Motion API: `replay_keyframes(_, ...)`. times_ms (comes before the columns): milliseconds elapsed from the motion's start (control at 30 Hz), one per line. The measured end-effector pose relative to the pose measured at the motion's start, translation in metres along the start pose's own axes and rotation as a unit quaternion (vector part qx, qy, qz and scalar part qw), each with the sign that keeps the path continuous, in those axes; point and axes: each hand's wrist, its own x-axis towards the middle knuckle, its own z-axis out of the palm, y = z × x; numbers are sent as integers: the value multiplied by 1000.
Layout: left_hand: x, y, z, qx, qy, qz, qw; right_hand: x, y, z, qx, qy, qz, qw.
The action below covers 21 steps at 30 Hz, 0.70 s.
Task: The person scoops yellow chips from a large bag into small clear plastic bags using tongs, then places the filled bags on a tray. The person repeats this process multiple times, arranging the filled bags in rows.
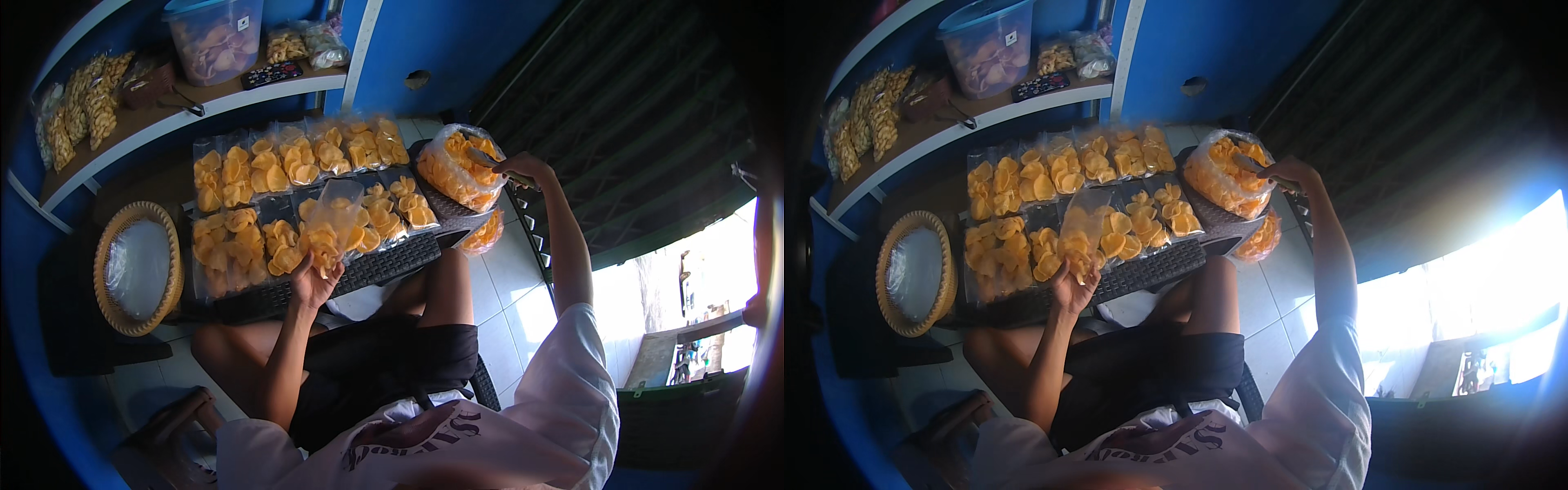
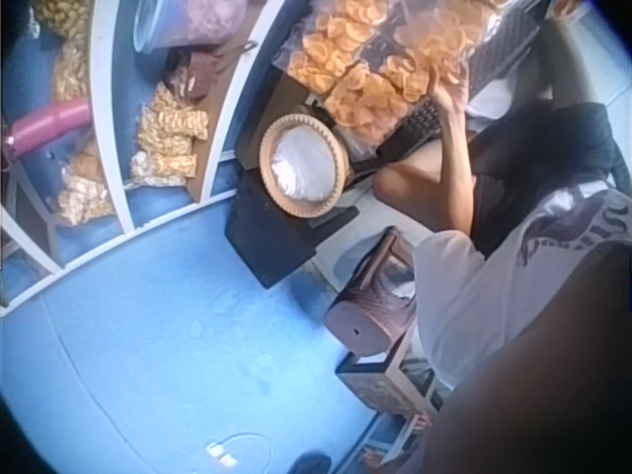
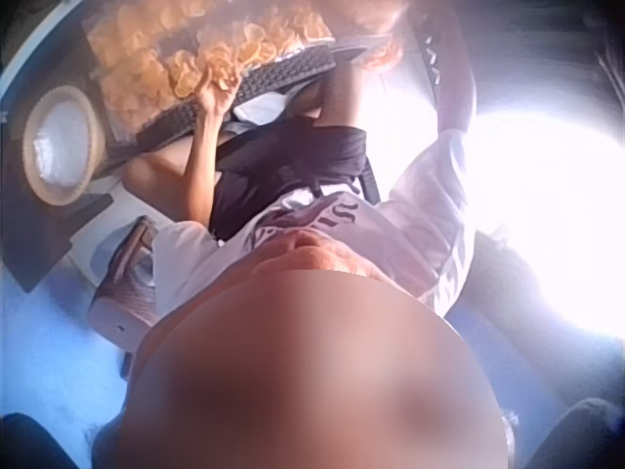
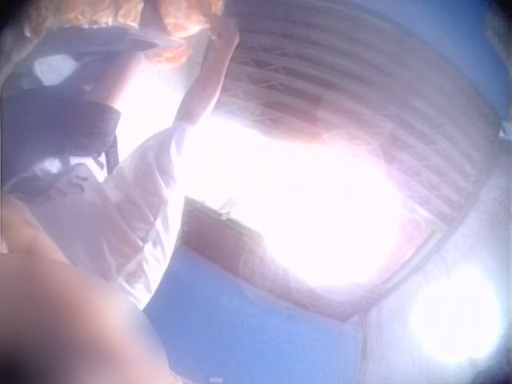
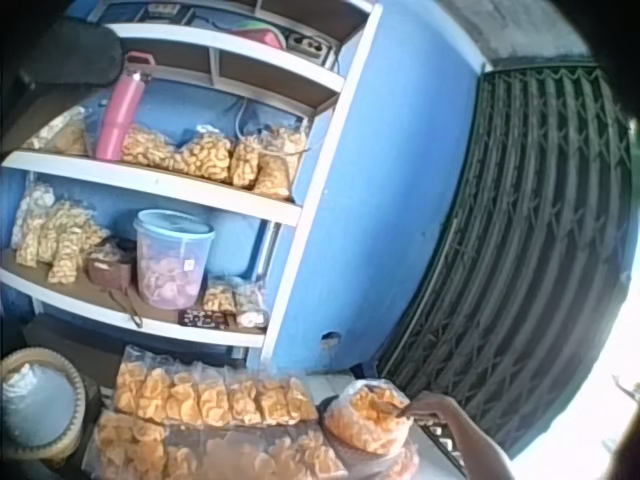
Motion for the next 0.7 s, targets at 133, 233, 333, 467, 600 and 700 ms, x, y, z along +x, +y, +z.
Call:
replay_keyframes(133, 0, 1, 1, -7, -8, 4, 1000, -10, 0, 0, 42, 17, -19, 999)
replay_keyframes(233, 0, 1, 1, 18, -12, 3, 1000, -13, 3, 2, 50, 35, -29, 998)
replay_keyframes(333, 0, 0, 1, 16, -7, -5, 1000, -14, 7, 7, 66, 76, -86, 991)
replay_keyframes(467, 0, 0, 3, 23, 20, 4, 1000, -15, 12, 12, 27, 94, -122, 988)
replay_keyframes(600, 0, 0, 6, 19, 21, 0, 1000, -18, 10, 9, 39, 55, -71, 995)
replay_keyframes(700, -1, 1, 6, 20, 16, 2, 1000, -21, 6, 8, 31, 56, -27, 998)
